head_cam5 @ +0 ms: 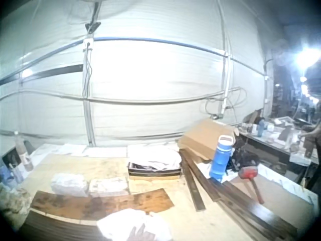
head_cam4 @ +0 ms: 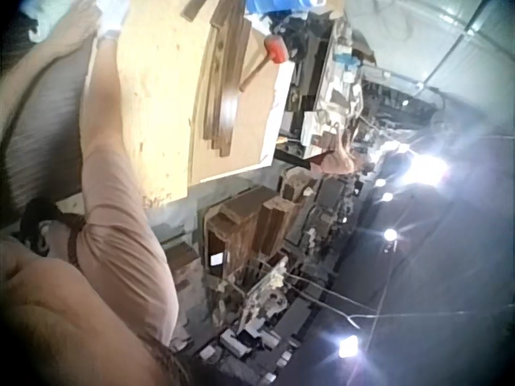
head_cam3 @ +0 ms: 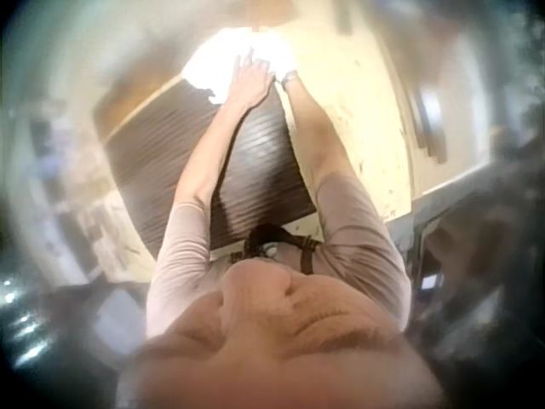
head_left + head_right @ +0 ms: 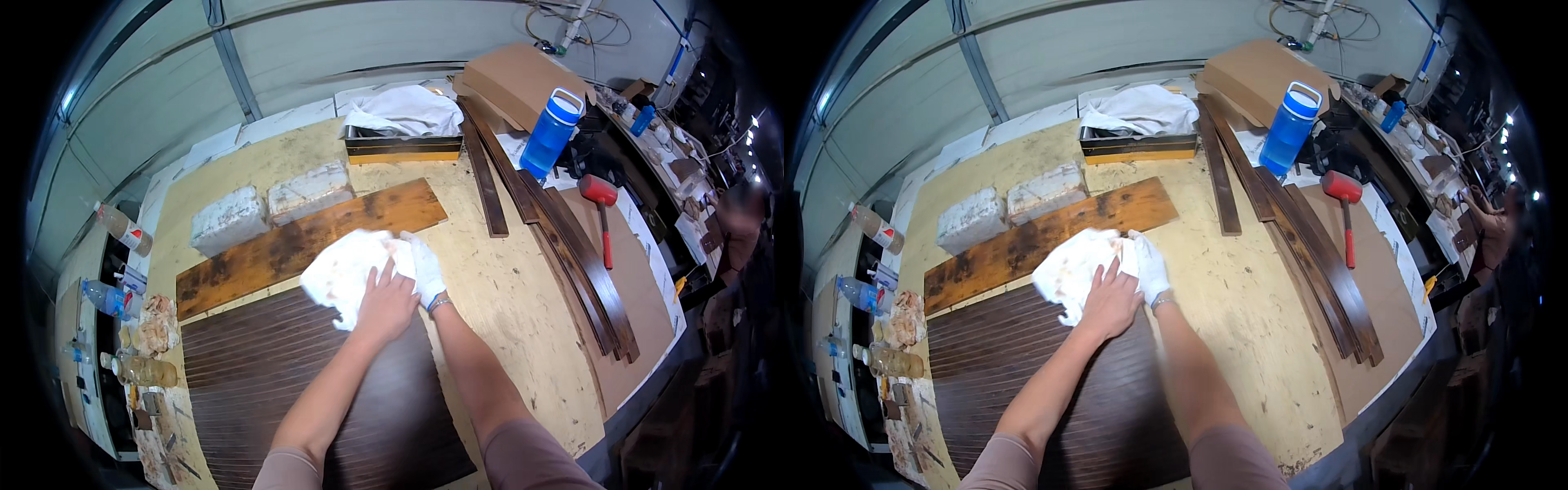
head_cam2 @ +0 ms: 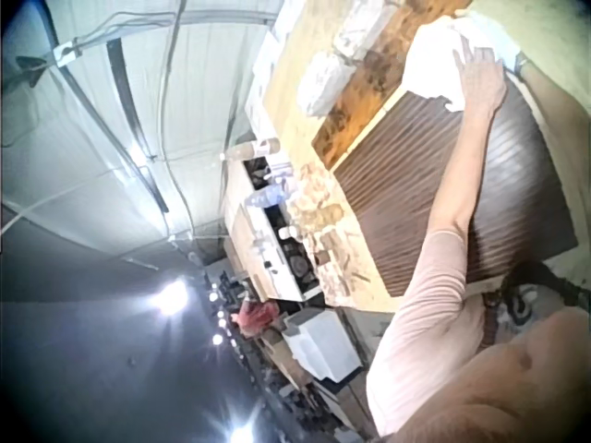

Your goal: The person applies liquid from a bottle onto a white cloth and wipes it over a slatted wooden panel.

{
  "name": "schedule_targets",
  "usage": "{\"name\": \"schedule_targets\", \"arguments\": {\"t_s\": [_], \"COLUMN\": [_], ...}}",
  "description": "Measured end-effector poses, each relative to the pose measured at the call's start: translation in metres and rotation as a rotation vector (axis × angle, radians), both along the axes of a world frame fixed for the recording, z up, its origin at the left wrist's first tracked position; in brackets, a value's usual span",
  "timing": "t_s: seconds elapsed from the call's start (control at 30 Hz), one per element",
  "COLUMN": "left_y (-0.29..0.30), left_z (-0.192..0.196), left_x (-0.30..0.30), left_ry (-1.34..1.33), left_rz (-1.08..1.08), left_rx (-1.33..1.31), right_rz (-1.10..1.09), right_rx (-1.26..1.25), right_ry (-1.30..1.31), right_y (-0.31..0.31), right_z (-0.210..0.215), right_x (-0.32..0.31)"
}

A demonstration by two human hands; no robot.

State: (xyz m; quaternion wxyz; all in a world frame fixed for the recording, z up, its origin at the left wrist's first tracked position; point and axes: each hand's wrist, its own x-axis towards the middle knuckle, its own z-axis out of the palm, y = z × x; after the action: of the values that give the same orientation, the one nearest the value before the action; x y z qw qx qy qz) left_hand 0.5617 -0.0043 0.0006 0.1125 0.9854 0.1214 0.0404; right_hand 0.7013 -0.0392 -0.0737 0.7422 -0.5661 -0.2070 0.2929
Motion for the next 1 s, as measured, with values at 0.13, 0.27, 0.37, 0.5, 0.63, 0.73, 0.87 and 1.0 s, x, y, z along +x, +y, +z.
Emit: {"name": "schedule_targets", "arguments": {"t_s": [0.13, 0.27, 0.37, 0.5, 0.63, 0.73, 0.87, 1.0], "left_y": [0.036, 0.059, 0.032, 0.039, 0.026, 0.032, 0.015, 0.031], "left_z": [-0.016, -0.008, -0.001, -0.013, 0.002, -0.012, -0.015, -0.009], "left_x": [-0.029, -0.082, -0.065, -0.047, -0.038, -0.031, -0.009, -0.018], "left_ry": [-0.057, -0.007, 0.004, -0.238, 0.006, -0.15, -0.155, -0.083], "left_rz": [0.102, 0.245, 0.052, -0.027, 0.015, 0.061, 0.103, 0.095], "left_rx": [0.067, 0.018, -0.052, -0.033, -0.052, -0.016, 0.028, 0.045], "right_rz": [0.017, 0.025, 0.041, 0.09, 0.006, -0.042, -0.038, -0.037], "right_rx": [-0.019, -0.034, 0.008, 0.102, -0.01, -0.087, -0.002, -0.137], "right_ry": [0.077, 0.141, 0.167, 0.166, 0.136, -0.11, 0.082, 0.016], "right_y": [-0.005, -0.01, -0.008, -0.001, -0.005, -0.005, -0.004, -0.011], "right_z": [-0.003, 0.009, -0.001, -0.009, -0.015, -0.008, 0.003, -0.003], "right_x": [0.002, 0.0, 0.004, 0.007, 0.013, 0.005, -0.002, 0.009]}}
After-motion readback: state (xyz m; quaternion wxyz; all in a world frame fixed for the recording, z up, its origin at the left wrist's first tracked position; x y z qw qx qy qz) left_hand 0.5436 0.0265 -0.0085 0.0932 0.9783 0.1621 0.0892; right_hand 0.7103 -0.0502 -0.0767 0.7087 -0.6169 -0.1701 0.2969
